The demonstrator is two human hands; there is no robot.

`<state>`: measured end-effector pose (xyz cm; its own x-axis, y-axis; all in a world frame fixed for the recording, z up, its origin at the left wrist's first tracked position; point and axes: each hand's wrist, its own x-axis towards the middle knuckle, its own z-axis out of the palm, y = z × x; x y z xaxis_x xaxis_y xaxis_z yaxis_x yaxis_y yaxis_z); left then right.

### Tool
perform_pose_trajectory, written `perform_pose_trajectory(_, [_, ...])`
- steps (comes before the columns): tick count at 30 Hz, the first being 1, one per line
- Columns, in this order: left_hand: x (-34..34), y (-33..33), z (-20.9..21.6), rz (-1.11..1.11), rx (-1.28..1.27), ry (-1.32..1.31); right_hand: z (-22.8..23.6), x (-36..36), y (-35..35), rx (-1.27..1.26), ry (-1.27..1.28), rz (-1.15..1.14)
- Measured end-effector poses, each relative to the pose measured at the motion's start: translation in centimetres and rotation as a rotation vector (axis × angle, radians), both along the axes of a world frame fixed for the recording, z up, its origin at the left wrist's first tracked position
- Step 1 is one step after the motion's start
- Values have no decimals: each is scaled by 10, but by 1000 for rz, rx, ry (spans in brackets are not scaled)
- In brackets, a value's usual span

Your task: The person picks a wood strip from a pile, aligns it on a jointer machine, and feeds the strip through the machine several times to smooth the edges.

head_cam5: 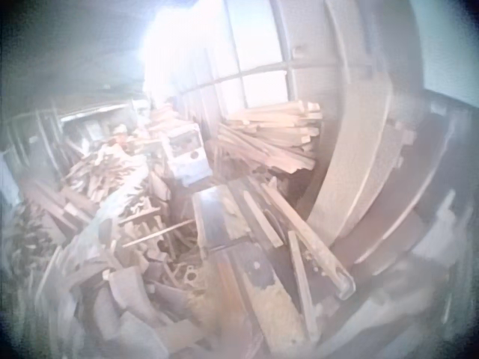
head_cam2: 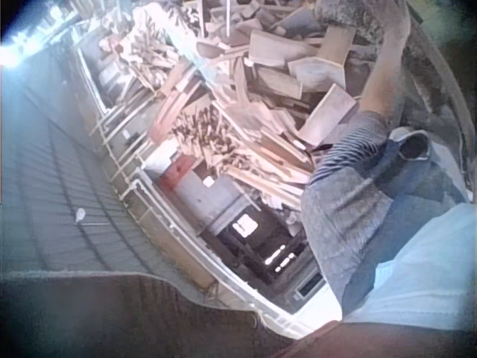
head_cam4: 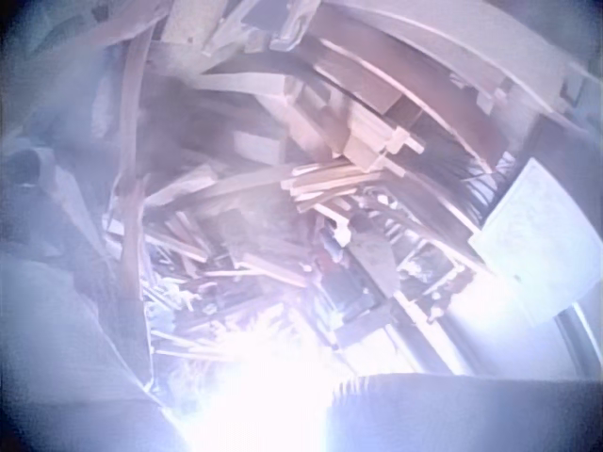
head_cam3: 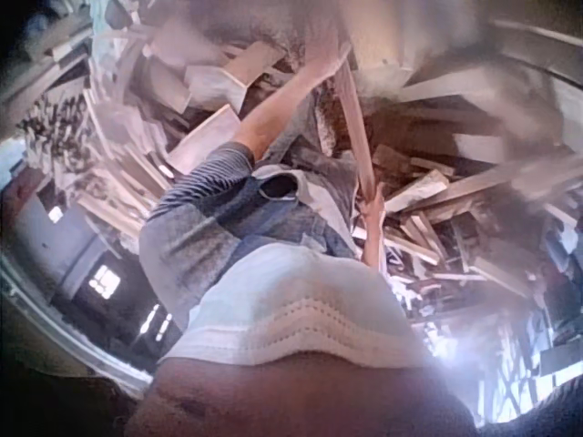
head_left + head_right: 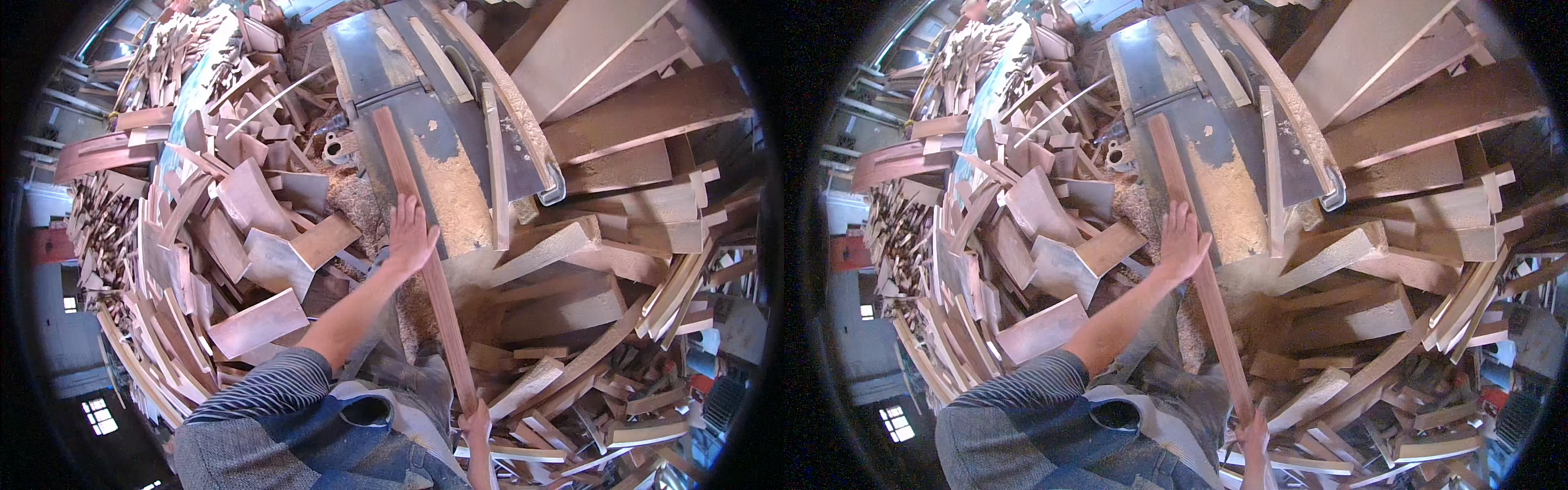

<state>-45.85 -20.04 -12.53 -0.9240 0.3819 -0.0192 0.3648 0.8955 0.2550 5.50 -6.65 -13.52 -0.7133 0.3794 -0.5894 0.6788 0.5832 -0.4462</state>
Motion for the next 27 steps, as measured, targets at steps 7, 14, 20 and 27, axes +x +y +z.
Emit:
perform_pose_trajectory(7, [-40, 1, -8, 10, 109, 34, -30, -24, 9, -61, -178, -65])
perform_pose_trajectory(14, [-205, -33, -13, 85, 16, 43, -2, -207, -7, -4, 30, 13])
perform_pose_trajectory(20, [-303, -43, -15, 100, -39, 58, 13, -317, -17, -16, 89, 31])
perform_pose_trajectory(27, [-310, -43, -16, 111, -76, 40, 22, -316, -25, -67, 96, 12])
